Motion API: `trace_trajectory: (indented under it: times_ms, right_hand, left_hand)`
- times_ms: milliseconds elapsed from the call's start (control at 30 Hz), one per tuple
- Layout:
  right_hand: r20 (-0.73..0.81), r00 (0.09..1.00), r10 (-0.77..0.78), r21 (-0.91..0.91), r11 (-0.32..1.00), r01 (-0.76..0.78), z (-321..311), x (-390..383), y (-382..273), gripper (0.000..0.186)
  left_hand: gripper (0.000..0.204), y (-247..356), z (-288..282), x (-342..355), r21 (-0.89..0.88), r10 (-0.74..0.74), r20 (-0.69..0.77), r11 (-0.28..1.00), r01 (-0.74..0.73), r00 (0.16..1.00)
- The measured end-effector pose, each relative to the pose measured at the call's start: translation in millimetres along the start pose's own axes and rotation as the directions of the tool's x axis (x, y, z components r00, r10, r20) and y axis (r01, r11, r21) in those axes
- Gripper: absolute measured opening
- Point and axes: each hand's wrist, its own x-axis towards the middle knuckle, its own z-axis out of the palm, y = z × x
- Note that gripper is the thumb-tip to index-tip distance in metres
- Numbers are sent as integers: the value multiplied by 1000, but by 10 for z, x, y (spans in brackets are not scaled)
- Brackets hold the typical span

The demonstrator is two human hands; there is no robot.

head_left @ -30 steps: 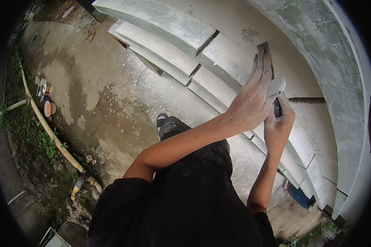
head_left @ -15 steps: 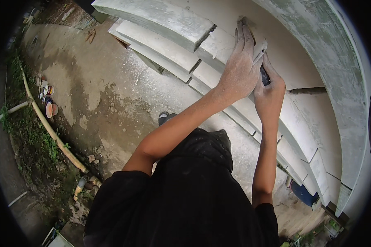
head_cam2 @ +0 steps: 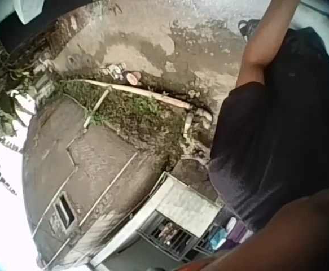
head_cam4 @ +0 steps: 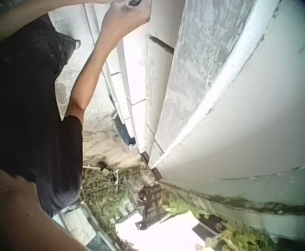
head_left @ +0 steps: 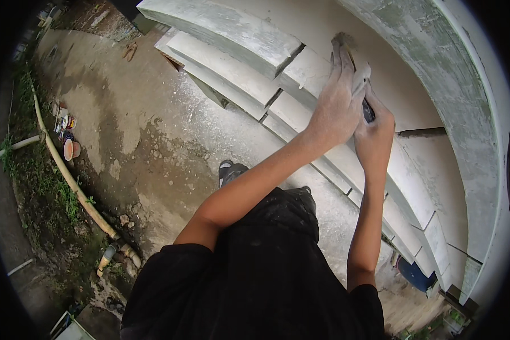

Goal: Sanding and smoothing out a decorative wall ledge with a sanding block and putty knife.

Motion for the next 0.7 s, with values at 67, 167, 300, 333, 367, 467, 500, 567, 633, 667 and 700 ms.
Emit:
trace_trajectory:
  times_ms: [67, 167, 300, 333, 367, 467, 500, 567, 633, 667, 700]
  right_hand:
    - [-22, 999, -45, -4, 999, 44, 129, 15, 55, 43]
    - [41, 992, 122, 91, 988, -126, 92, -123, -30, 44]
    - [7, 999, 33, 147, 989, -34, -96, -161, 258, 40]
    - [40, 999, 13, 83, 996, -16, -11, 35, 244, 39]
    - [76, 997, -8, 18, 1000, 6, 71, 233, 198, 37]
    - [111, 994, 12, 50, 999, -18, 228, 335, -34, 35]
    - [132, 991, 12, 53, 998, -19, 249, 316, -74, 36]
    - [115, 993, 14, 97, 995, -25, 148, 77, -10, 37]
    - [63, 994, 91, 58, 994, -95, -12, -114, 69, 38]
    - [63, 994, 92, 56, 994, -96, 2, -34, 83, 38]
    - [78, 990, 116, 51, 991, -120, -27, 56, 55, 38]
  left_hand:
    - [62, 3, -48, 67, -45, -171, 89, 983, 175, 981]
    - [61, 118, -88, -85, -146, -141, 102, 977, 155, 985]
    - [62, 128, 228, -273, 93, 93, -29, 992, -90, 995]
    - [62, 77, 174, -161, 96, 73, -54, 993, -68, 996]
    - [62, 22, 98, -29, 100, 53, -82, 994, -44, 995]
    - [61, -96, -129, 91, -48, -120, -35, 992, 118, 992]
    - [60, -125, -201, 93, 11, -64, -49, 998, 65, 997]
    - [64, 8, -204, -102, -69, -127, 47, 989, 130, 991]
    - [69, 145, -18, -264, 18, -16, 71, 1000, 15, 997]
    - [73, 101, 35, -224, 26, 40, 113, 999, -43, 993]
    - [73, 100, 43, -186, 10, 37, 133, 999, -38, 990]
